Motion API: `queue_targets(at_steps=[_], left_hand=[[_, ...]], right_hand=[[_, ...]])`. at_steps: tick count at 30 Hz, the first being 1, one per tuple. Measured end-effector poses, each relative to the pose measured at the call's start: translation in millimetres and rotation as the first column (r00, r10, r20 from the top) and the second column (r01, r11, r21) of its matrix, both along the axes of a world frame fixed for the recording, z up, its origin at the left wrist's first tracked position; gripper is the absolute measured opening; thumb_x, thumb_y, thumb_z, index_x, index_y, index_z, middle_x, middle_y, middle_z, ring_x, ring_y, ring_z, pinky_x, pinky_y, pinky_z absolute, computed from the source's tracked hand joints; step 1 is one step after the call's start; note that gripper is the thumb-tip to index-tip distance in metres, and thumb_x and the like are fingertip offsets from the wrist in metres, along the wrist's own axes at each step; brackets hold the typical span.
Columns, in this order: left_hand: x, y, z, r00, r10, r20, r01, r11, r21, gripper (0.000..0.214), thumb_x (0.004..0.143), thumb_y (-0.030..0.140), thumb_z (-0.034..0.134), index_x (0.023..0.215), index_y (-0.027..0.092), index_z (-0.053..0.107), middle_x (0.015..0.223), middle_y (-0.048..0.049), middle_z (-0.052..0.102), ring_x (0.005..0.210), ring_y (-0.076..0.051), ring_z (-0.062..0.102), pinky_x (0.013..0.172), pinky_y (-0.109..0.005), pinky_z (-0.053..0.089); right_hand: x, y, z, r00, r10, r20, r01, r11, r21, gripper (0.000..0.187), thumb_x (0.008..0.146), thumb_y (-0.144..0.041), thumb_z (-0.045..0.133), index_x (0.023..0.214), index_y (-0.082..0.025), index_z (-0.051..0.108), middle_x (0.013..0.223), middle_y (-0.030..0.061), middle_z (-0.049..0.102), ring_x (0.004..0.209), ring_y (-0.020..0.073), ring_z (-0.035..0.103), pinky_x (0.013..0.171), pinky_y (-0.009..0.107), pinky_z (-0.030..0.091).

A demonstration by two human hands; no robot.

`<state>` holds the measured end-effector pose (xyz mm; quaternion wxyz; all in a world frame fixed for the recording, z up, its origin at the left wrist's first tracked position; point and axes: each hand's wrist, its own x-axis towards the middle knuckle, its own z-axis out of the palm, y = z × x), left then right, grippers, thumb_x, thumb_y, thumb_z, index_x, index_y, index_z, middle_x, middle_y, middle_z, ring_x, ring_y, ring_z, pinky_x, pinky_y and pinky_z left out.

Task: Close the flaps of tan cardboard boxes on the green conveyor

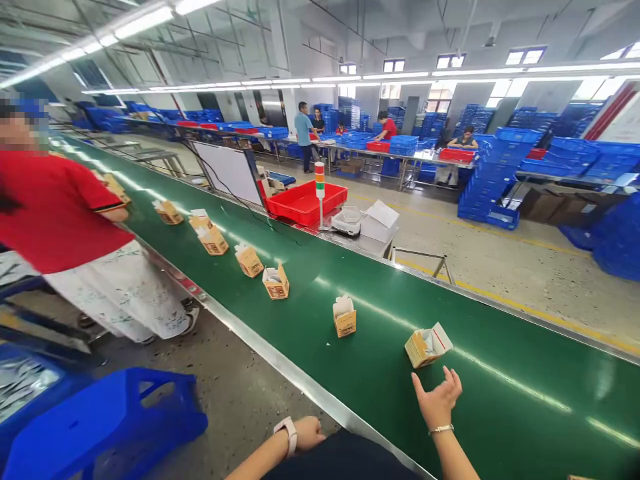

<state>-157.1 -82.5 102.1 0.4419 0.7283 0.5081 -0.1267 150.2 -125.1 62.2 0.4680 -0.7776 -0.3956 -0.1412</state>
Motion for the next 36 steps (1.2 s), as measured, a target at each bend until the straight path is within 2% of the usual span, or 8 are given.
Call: queue_targets(at_steps=[4,10,15,19,23,26,30,36], left_hand=[[32,10,4.6,0.987,-0.145,0.069,0.147,0.989,-0.020,0.013,0.077,0.021,0.059,0.064,0.018,0.060,0.058,0.0030,0.055,0.065,-0.015,0.057,0.063,-0.025,0.043],[62,28,17.0,0.962,-0.159,0.222,0.153,0.987,0.044,0.021,0.075,0.026,0.056,0.093,0.020,0.065,0.074,0.0004,0.067,0.067,-0.016,0.059,0.064,-0.025,0.044],[72,35,5.3,0.922,-0.156,0.354,0.074,0.969,0.234,0.045,0.084,0.028,0.047,0.128,0.017,0.050,0.122,-0.0108,0.064,0.102,-0.020,0.061,0.090,-0.034,0.046],[83,36,-17.2,0.736,-0.541,0.407,0.208,0.753,0.625,0.053,0.087,0.029,0.045,0.139,0.020,0.039,0.142,-0.0130,0.049,0.133,-0.028,0.040,0.100,-0.046,0.038],[102,30,-31.5,0.576,-0.751,0.323,0.304,0.563,0.769,0.053,0.089,0.034,0.048,0.139,0.023,0.038,0.138,-0.0116,0.053,0.134,-0.028,0.038,0.091,-0.045,0.041],[119,20,-34.1,0.574,-0.726,0.379,0.289,0.613,0.736,0.039,0.087,0.036,0.053,0.125,0.027,0.054,0.128,-0.0055,0.063,0.132,-0.029,0.039,0.093,-0.046,0.038],[141,3,-33.7,0.632,-0.542,0.554,0.217,0.810,0.545,0.011,0.083,0.031,0.059,0.086,0.024,0.067,0.100,-0.0030,0.071,0.121,-0.028,0.046,0.099,-0.047,0.034],[164,-15,-24.2,0.774,0.128,0.620,-0.162,0.987,-0.003,0.023,0.069,0.017,0.065,0.085,0.020,0.049,0.098,-0.0043,0.054,0.091,-0.018,0.052,0.084,-0.034,0.044]], right_hand=[[16,9,-5.7,0.998,0.030,-0.052,-0.030,0.999,-0.012,0.092,0.067,-0.081,0.052,0.127,-0.014,0.038,0.130,0.0242,0.036,0.123,0.0443,0.037,0.093,0.066,0.037],[52,26,-19.3,0.983,0.173,-0.059,-0.173,0.985,0.002,0.076,0.075,-0.075,0.047,0.120,-0.014,0.042,0.115,0.0206,0.048,0.111,0.0402,0.050,0.088,0.061,0.046],[47,-8,-42.5,0.844,0.523,-0.120,-0.533,0.843,-0.074,0.060,0.078,-0.058,0.059,0.121,-0.018,0.043,0.116,0.0168,0.056,0.097,0.0301,0.063,0.079,0.048,0.057],[28,-45,-57.7,0.718,0.691,-0.084,-0.694,0.701,-0.164,0.053,0.081,-0.045,0.060,0.126,-0.021,0.046,0.127,0.0178,0.056,0.114,0.0332,0.059,0.089,0.049,0.055],[15,-67,-61.8,0.720,0.694,-0.024,-0.684,0.704,-0.191,0.056,0.087,-0.037,0.055,0.139,-0.022,0.040,0.139,0.0176,0.048,0.125,0.0331,0.051,0.092,0.048,0.054],[8,-77,-56.5,0.732,0.681,-0.015,-0.671,0.717,-0.186,0.054,0.089,-0.035,0.054,0.140,-0.023,0.044,0.148,0.0144,0.039,0.130,0.0329,0.045,0.096,0.047,0.052],[-12,-82,-43.7,0.809,0.544,-0.221,-0.571,0.817,-0.078,0.036,0.088,-0.043,0.053,0.114,-0.022,0.067,0.145,0.0128,0.043,0.129,0.0344,0.046,0.098,0.050,0.049],[-54,-83,-47.0,0.697,0.065,-0.714,0.013,0.995,0.104,0.053,0.080,-0.054,0.060,0.120,-0.020,0.052,0.133,0.0180,0.050,0.105,0.0301,0.064,0.081,0.044,0.058]])
